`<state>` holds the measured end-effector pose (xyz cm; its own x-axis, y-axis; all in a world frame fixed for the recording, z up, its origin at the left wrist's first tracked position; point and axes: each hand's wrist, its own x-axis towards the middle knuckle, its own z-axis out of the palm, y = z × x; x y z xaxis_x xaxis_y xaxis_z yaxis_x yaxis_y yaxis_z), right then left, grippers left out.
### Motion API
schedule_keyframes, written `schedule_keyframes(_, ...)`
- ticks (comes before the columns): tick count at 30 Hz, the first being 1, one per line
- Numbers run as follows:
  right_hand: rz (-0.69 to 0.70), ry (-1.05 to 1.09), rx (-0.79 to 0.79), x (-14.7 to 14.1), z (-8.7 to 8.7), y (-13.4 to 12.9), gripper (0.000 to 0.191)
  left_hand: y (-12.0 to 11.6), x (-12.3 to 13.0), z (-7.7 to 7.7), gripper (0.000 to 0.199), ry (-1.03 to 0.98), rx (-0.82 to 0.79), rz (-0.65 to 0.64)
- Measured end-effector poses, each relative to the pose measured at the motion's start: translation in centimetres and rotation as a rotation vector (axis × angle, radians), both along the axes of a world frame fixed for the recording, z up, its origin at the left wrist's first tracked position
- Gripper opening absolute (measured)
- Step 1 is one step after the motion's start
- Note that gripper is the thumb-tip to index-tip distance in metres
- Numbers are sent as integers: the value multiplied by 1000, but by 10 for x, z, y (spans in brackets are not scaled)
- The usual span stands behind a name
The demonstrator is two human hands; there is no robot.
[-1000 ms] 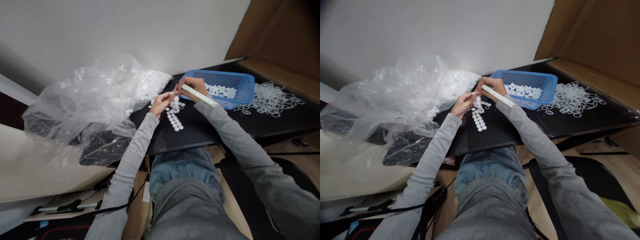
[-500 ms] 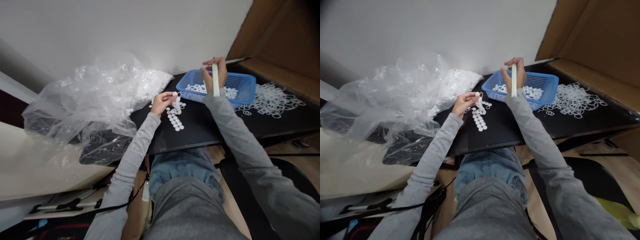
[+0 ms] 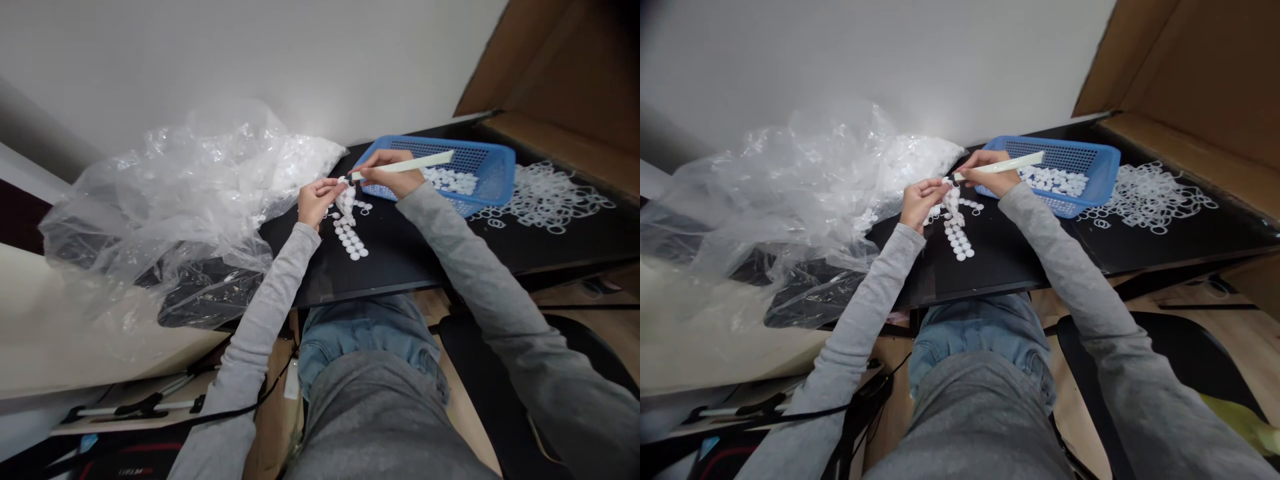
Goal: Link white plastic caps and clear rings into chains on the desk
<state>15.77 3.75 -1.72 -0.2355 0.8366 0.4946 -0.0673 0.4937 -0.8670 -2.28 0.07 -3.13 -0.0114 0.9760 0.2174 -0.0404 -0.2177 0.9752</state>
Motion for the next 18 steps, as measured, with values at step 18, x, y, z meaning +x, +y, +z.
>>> schedule_keyframes(18,26,35,-65,-3,-2,4,25,1,-1,1,25,35,-6,18)
